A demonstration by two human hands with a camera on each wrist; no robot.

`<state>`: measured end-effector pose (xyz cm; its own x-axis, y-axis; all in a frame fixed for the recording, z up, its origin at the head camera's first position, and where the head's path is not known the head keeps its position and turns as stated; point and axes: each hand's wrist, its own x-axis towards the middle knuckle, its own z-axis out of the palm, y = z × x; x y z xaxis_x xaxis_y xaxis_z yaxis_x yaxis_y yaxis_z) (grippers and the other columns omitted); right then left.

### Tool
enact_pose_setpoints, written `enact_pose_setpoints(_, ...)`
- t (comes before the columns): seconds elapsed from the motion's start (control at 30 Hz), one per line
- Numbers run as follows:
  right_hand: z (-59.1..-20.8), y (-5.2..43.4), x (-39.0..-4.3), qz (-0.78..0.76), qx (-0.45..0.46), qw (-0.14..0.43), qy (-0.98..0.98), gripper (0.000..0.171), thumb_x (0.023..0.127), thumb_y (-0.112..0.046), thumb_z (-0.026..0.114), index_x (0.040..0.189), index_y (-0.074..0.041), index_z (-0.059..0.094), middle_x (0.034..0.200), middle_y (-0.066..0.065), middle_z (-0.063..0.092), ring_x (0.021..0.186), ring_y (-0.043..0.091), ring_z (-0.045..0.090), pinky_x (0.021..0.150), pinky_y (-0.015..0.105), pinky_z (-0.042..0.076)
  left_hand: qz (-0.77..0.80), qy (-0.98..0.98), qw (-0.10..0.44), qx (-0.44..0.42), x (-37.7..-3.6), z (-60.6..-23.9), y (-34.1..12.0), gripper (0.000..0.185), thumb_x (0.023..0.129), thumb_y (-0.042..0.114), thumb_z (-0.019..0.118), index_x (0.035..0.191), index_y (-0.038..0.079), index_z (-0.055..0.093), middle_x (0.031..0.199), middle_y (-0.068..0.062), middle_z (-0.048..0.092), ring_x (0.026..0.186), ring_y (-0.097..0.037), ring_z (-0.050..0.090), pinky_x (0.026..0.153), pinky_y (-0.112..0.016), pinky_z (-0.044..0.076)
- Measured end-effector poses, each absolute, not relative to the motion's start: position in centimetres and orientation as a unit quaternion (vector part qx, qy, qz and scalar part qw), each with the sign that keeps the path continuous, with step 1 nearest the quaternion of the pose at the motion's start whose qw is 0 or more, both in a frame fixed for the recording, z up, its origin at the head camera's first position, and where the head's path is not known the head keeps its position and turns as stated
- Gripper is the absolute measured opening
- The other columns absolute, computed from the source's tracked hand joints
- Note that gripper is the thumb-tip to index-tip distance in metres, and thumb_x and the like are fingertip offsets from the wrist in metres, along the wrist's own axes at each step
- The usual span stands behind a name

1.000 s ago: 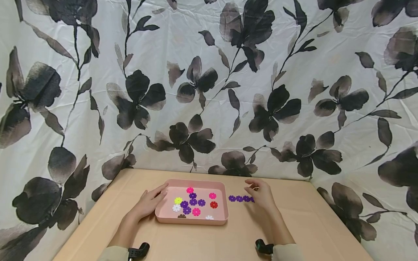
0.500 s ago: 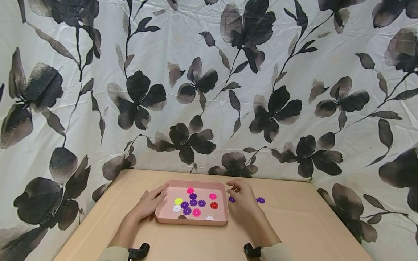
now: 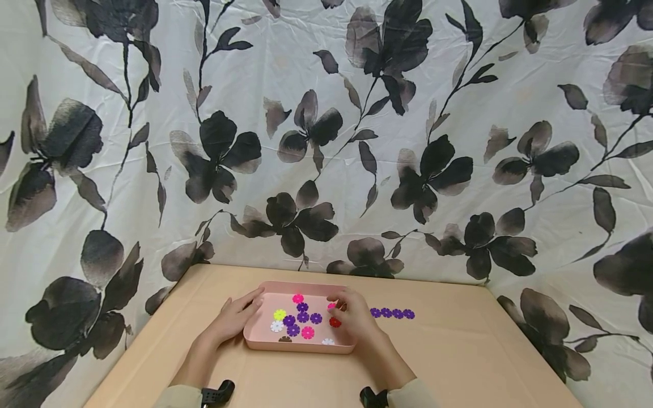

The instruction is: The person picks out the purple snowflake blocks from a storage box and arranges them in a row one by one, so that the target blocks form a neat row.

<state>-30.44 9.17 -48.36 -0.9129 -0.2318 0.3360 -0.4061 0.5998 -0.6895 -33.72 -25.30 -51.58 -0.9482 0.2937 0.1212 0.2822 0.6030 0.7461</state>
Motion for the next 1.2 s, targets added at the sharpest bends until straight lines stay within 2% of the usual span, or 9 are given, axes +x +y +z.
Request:
enact_pose_setpoints(0.2, -48.9, 7.9, -31.3, 0.401, 0.21, 0.078, -0.888, 0.022, 0.093, 0.001, 0.075, 0.115, 0.0, 0.075, 0.101, 0.016, 0.069, 0.082, 0.015, 0.059, 0.061, 0.019, 0.054, 0.417, 0.895, 0.006, 0.159, -33.8, -51.6, -25.3, 0.058, 0.112, 0.047, 0.04, 0.162, 0.018, 0.039, 0.167, -0.01, 0.037, 0.155, -0.042, 0.032, 0.125, -0.071, -0.01)
enact_pose_setpoints(0.4, -49.5, 7.1, -32.1, 0.384, 0.214, 0.05, -0.897, 0.021, 0.092, -0.002, 0.077, 0.113, -0.004, 0.078, 0.096, 0.006, 0.071, 0.08, 0.012, 0.058, 0.062, 0.019, 0.054, 0.412, 0.897, 0.003, 0.159, -33.8, -51.8, -25.1, 0.055, 0.113, 0.043, 0.041, 0.162, 0.018, 0.039, 0.166, -0.011, 0.038, 0.154, -0.042, 0.034, 0.125, -0.071, -0.009)
enact_pose_setpoints(0.63, -49.7, 6.7, -32.0, 0.384, 0.202, 0.015, -0.901, 0.024, 0.091, -0.002, 0.078, 0.115, -0.006, 0.077, 0.099, 0.007, 0.071, 0.082, 0.013, 0.056, 0.062, 0.019, 0.051, 0.419, 0.894, 0.004, 0.16, -33.9, -51.8, -25.2, 0.054, 0.113, 0.04, 0.042, 0.162, 0.017, 0.04, 0.166, -0.011, 0.039, 0.154, -0.042, 0.033, 0.125, -0.071, -0.01)
enact_pose_setpoints(0.83, -49.7, 6.7, -32.1, 0.363, 0.199, -0.008, -0.91, 0.019, 0.091, -0.006, 0.079, 0.109, -0.009, 0.079, 0.095, 0.004, 0.069, 0.081, 0.013, 0.054, 0.068, 0.02, 0.047, 0.414, 0.896, 0.002, 0.161, -33.9, -51.8, -25.3, 0.055, 0.112, 0.043, 0.042, 0.161, 0.017, 0.04, 0.165, -0.012, 0.039, 0.154, -0.043, 0.035, 0.125, -0.071, -0.009)
enact_pose_setpoints(1.2, -50.1, 6.7, -32.3, 0.337, 0.204, -0.005, -0.919, 0.013, 0.09, -0.007, 0.08, 0.099, -0.016, 0.078, 0.086, -0.005, 0.066, 0.079, 0.01, 0.054, 0.072, 0.022, 0.047, 0.424, 0.892, 0.01, 0.154, -33.7, -51.7, -25.2, 0.057, 0.112, 0.043, 0.042, 0.162, 0.017, 0.038, 0.166, -0.012, 0.038, 0.155, -0.042, 0.033, 0.125, -0.07, -0.011)
